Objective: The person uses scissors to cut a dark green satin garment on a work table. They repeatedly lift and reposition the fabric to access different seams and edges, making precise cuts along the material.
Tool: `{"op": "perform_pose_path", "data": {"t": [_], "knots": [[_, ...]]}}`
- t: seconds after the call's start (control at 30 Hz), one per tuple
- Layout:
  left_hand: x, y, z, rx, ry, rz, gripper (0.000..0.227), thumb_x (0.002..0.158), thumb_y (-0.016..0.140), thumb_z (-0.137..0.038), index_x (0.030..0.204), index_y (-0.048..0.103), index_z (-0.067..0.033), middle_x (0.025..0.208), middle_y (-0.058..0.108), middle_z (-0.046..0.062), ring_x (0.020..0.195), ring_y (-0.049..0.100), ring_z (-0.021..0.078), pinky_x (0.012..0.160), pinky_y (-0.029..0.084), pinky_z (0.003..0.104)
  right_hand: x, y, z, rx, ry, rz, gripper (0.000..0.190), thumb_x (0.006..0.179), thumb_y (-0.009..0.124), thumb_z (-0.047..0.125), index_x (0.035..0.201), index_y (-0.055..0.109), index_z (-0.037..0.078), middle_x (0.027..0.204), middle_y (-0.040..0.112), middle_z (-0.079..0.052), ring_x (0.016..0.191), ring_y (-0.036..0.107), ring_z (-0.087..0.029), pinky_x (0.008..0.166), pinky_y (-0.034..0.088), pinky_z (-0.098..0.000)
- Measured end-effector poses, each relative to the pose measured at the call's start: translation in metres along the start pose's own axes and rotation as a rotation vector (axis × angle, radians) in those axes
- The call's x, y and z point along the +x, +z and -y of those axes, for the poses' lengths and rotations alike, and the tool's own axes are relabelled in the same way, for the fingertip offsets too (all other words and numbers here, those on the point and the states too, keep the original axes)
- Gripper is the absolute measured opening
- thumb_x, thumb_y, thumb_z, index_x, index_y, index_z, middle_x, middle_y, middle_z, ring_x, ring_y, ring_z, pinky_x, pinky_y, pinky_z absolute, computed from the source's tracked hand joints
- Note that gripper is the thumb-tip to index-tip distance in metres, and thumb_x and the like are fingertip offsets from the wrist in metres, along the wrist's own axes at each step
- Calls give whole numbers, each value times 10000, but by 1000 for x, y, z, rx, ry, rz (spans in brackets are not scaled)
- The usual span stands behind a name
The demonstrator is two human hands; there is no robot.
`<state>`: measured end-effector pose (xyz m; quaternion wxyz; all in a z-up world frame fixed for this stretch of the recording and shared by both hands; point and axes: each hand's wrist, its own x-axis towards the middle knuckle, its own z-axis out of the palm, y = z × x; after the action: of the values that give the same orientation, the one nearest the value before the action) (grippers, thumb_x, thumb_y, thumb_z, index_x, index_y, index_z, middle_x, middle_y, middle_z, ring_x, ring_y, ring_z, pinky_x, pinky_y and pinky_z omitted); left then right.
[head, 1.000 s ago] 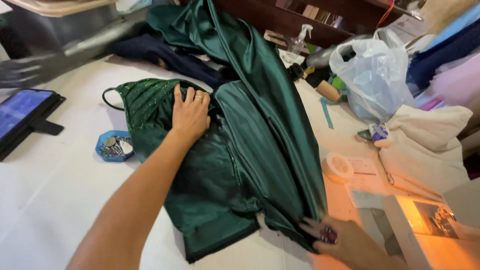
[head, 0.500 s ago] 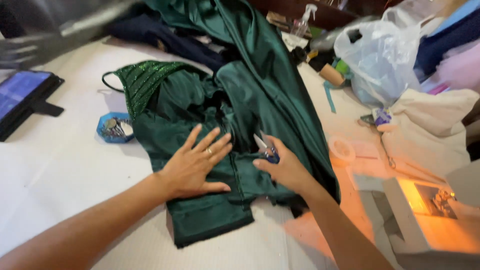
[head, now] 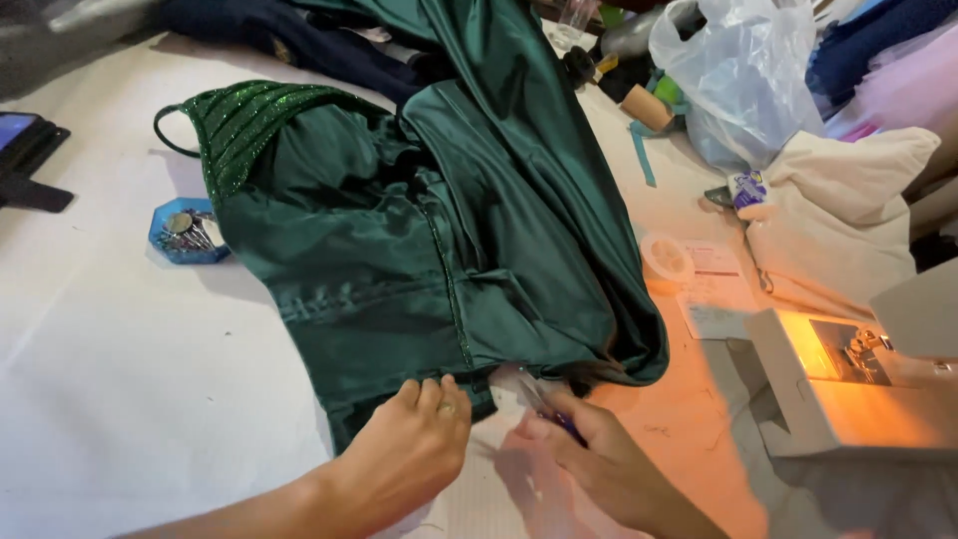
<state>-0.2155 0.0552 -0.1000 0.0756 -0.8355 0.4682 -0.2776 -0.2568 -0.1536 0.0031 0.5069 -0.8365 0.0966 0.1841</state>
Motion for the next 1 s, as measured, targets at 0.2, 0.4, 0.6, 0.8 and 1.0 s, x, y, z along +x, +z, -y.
{"op": "perform_pose_path", "data": {"t": [0.2, 0.4, 0.6, 0.8, 1.0], "knots": [[6, 2, -1, -96, -38, -153, 142, 782, 577, -10, 730, 540, -137, 607, 502, 34, 485, 477, 204, 409, 350, 336, 14, 4, -21, -233, -233, -241, 186, 845, 724, 248, 987, 801, 156, 729, 689, 48, 585, 520, -83, 625, 432, -223], [-13, -33, 1, -146, -64, -283, 145, 891, 477, -70, 789, 565, -124, 652, 527, 32, 528, 498, 210, 453, 343, 341, 33, 20, -43, -416, -760, -318, 338, 820, 790, 145, 1142, 687, 157, 1065, 604, -34, 844, 708, -106, 722, 613, -205], [-14, -21, -1, -383, -237, -116, 151, 799, 635, -205, 691, 530, -218, 631, 554, -26, 537, 553, 224, 427, 414, 388, 52, 15, -35, -795, -1146, -368, 221, 812, 756, 102, 1020, 683, 111, 1048, 613, -31, 651, 629, -142, 516, 502, -273], [-16, -36, 3, -344, -302, -84, 398, 939, 607, -560, 845, 595, -173, 784, 598, 31, 718, 566, 276, 562, 465, 419, 59, 18, -19, -402, -1068, -335, 108, 864, 695, 5, 944, 679, 75, 990, 690, -82, 602, 531, -118, 603, 478, -222], [-21, -7, -49, -1980, -403, 671, 334, 871, 602, -315, 1194, 610, -227, 1153, 636, -112, 1046, 583, -14, 945, 433, 142, 63, 21, -27, -283, -1070, -425, 90, 854, 726, 40, 911, 717, 109, 971, 708, -72, 717, 589, -104, 589, 448, -211]]}}
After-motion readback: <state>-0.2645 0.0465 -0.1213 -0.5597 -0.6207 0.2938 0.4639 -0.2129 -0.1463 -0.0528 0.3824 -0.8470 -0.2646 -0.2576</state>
